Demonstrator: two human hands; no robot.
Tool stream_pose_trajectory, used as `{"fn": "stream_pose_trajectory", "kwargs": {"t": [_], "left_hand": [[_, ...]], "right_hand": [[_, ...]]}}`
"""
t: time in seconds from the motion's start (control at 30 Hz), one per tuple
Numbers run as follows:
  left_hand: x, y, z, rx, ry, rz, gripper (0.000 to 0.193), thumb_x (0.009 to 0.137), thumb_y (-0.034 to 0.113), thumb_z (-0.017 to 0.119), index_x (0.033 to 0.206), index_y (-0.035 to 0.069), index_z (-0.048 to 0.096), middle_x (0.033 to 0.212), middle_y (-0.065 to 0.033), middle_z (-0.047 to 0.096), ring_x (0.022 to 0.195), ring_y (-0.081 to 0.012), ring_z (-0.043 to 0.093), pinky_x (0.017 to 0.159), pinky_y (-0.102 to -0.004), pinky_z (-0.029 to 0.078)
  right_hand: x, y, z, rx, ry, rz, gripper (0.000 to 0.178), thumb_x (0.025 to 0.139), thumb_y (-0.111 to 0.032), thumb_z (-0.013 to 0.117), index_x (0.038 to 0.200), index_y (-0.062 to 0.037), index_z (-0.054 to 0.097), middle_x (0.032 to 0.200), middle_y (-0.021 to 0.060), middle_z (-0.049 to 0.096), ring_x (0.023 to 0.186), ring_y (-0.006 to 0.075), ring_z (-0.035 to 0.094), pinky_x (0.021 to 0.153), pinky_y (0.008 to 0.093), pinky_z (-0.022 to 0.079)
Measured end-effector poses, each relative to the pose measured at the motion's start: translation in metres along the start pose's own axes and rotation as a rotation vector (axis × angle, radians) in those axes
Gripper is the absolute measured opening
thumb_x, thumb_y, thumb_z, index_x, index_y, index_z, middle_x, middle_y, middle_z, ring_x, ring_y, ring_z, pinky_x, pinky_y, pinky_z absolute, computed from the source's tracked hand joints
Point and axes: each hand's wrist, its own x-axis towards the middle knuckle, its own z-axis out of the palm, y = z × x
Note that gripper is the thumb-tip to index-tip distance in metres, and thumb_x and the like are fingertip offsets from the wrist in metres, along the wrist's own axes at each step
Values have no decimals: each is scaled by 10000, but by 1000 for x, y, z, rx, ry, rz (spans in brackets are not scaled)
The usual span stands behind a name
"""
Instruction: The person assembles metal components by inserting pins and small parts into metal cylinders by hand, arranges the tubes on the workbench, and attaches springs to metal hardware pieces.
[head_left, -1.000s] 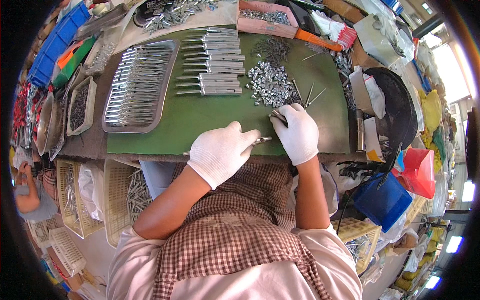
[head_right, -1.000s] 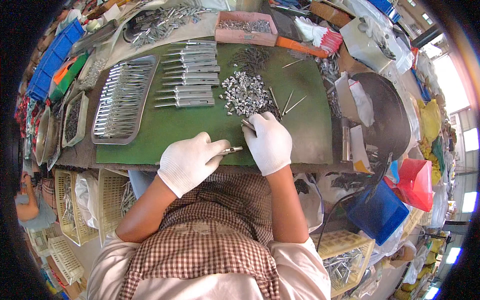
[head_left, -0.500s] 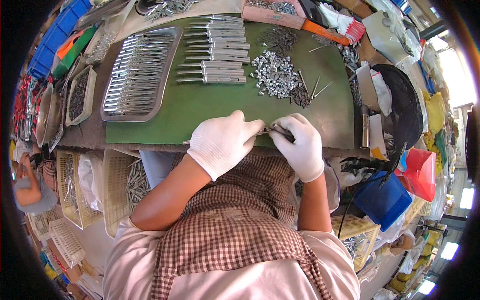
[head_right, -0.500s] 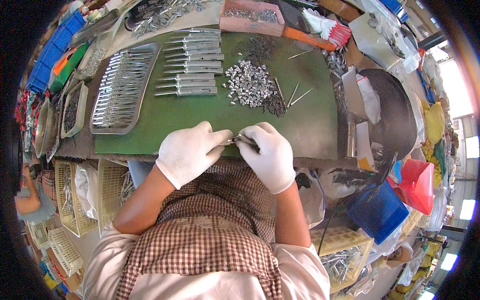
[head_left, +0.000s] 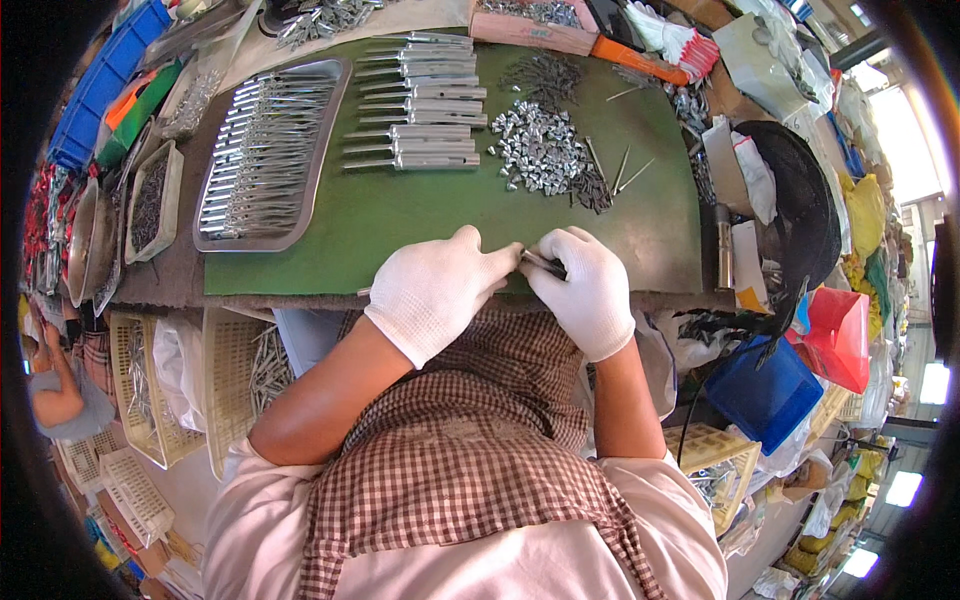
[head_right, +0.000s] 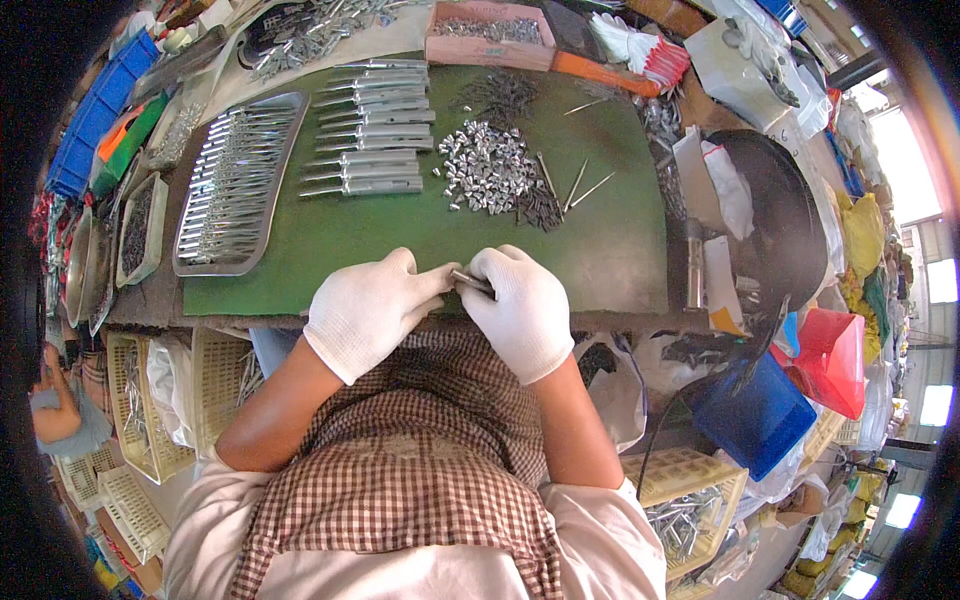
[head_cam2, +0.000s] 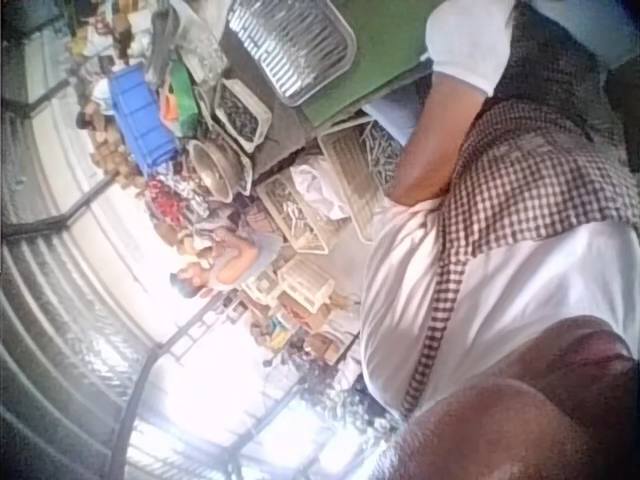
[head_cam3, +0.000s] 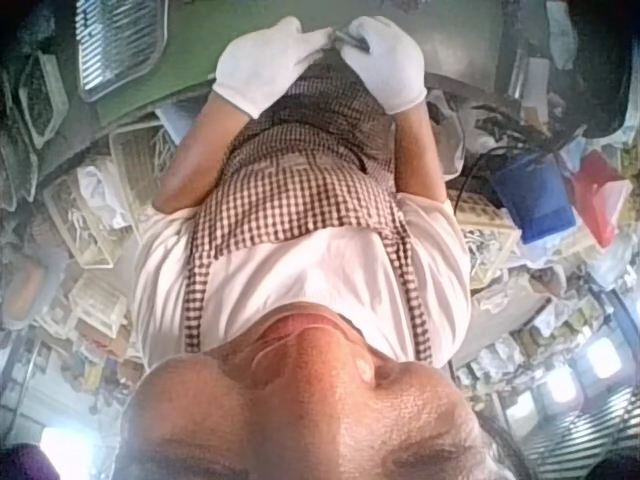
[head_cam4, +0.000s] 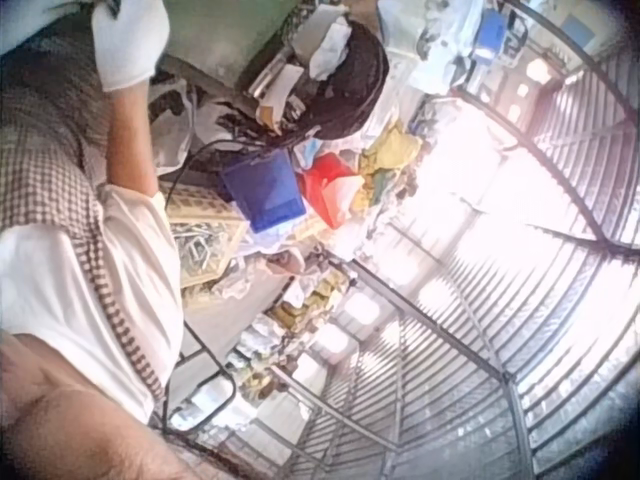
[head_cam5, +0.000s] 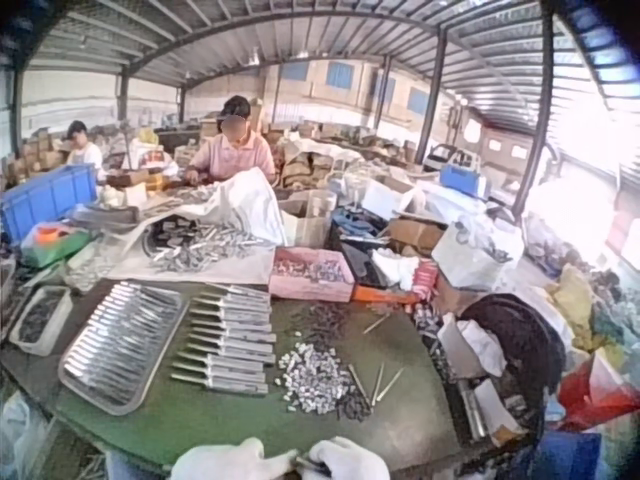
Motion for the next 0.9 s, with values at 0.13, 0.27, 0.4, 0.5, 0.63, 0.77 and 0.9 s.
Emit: {"fn": "stream_pose_trajectory", "kwargs": {"t": [0.13,0.27,0.4,0.5,0.63,0.77,0.9], "left_hand": [[1,-1,-1,81,-23,18,327,943,286,577,1266,247,611,802,-105,549,623,-294,641,540,-414,540],[4,-1,-3,62,-14,62,319,952,273,548,1264,244,608,789,-108,566,625,-295,653,539,-420,547],[4,3,-5,90,-55,32,316,950,267,544,1259,244,611,780,-108,574,624,-294,657,540,-422,550],[4,3,-4,86,-63,19,316,948,272,547,1256,245,612,779,-109,573,621,-296,655,539,-421,552],[3,5,-6,95,-83,21,307,942,277,555,1241,243,618,782,-106,574,617,-288,655,540,-421,553],[8,7,-10,95,-47,41,196,922,251,571,1078,156,644,772,-102,574,618,-281,668,547,-421,556],[18,21,-13,208,-67,62,97,864,160,594,869,64,611,777,-100,618,636,-274,705,535,-387,574]], "right_hand": [[1,6,4,4,43,-39,134,792,-115,723,873,-51,637,778,110,605,706,292,626,639,382,497],[20,6,9,968,125,108,220,957,-237,562,919,-21,586,674,19,472,584,152,466,536,301,391],[34,1,26,1782,236,202,530,1014,-439,342,667,-57,465,537,-14,292,460,120,257,446,298,216],[34,5,33,1854,228,149,529,1008,-415,350,617,-66,419,538,-8,294,461,120,242,444,298,204],[28,-1,36,1757,216,21,514,1005,-350,371,588,-53,416,541,5,343,470,111,259,453,291,189],[22,3,43,1449,232,-18,469,989,-276,436,613,-4,506,572,43,453,501,99,336,479,279,187],[21,2,46,1422,355,-34,465,980,-280,420,610,-10,500,552,52,428,498,118,334,487,292,204]]}}
